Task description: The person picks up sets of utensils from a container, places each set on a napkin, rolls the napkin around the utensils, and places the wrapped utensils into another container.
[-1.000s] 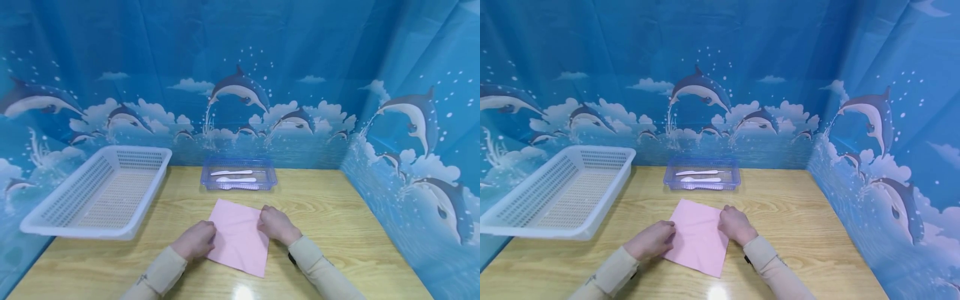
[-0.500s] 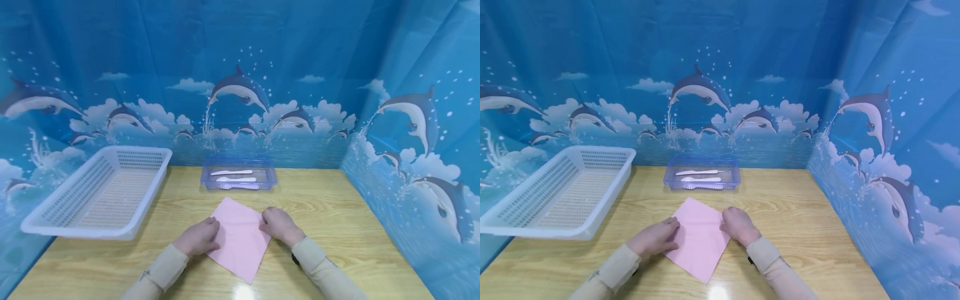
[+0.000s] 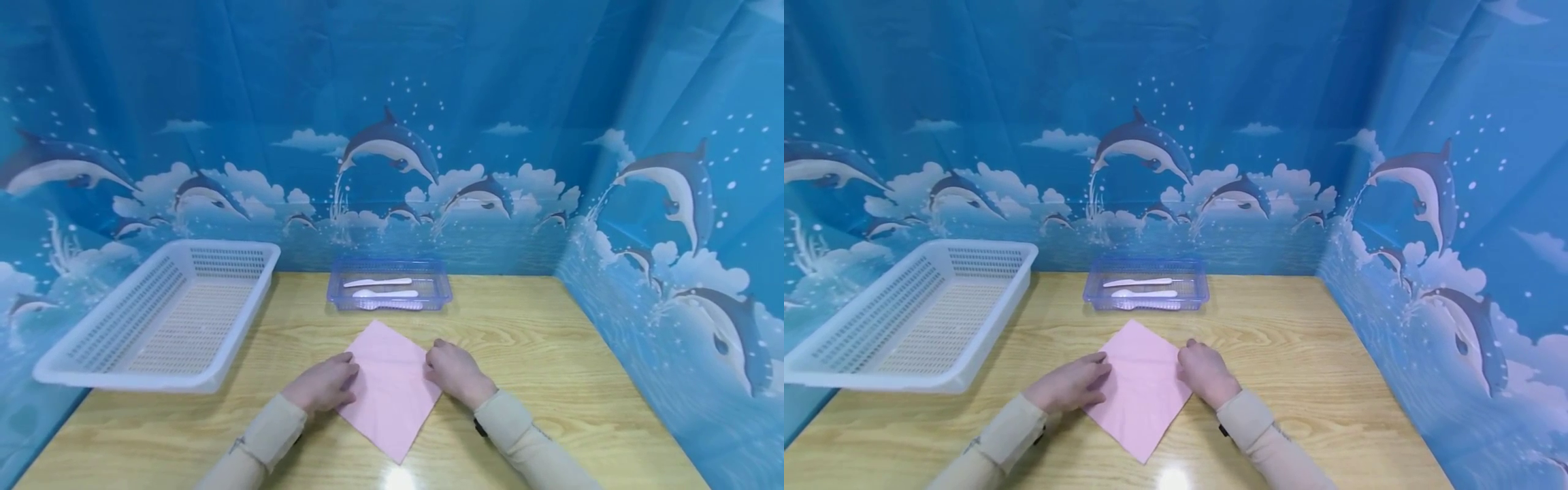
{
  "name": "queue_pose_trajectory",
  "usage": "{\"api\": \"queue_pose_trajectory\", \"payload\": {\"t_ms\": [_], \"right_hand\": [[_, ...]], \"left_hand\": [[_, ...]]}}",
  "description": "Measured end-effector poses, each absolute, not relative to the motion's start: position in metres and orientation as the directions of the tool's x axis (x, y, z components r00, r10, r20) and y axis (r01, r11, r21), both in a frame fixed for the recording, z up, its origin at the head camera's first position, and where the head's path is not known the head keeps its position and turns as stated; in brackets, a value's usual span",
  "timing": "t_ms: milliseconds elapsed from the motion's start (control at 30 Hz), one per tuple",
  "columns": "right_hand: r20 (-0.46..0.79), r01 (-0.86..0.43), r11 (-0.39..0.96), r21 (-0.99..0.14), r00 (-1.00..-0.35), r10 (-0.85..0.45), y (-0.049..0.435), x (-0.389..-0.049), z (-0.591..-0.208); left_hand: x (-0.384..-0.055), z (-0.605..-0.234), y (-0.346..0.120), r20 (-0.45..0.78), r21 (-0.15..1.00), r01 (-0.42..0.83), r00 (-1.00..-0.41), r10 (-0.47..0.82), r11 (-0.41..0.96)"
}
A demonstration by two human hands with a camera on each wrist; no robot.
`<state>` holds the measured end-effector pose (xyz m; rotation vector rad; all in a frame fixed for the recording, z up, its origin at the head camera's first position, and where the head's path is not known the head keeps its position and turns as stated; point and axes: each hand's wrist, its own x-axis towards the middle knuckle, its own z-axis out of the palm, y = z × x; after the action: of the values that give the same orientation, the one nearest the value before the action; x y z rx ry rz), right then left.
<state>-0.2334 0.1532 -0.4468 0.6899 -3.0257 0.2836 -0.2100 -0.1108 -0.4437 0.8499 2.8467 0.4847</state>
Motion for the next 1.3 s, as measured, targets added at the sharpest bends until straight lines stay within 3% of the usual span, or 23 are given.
{"api": "queue_pose_trajectory", "payload": {"t_ms": [400, 1300], "right_hand": [[0.065, -0.407, 0.888, -0.215, -0.913, -0.403, 0.153, -0.228, -0.445], [0.076, -0.397, 0.887, -0.234, -0.917, -0.391, 0.155, -0.225, -0.442]], "left_hand": [[-0.211, -0.438, -0.111, -0.174, 0.461, 0.346, -0.868, 0.465, 0.817], [-0.226, -0.442, -0.118, -0.233, 0.502, 0.329, -0.839, 0.492, 0.8]]}}
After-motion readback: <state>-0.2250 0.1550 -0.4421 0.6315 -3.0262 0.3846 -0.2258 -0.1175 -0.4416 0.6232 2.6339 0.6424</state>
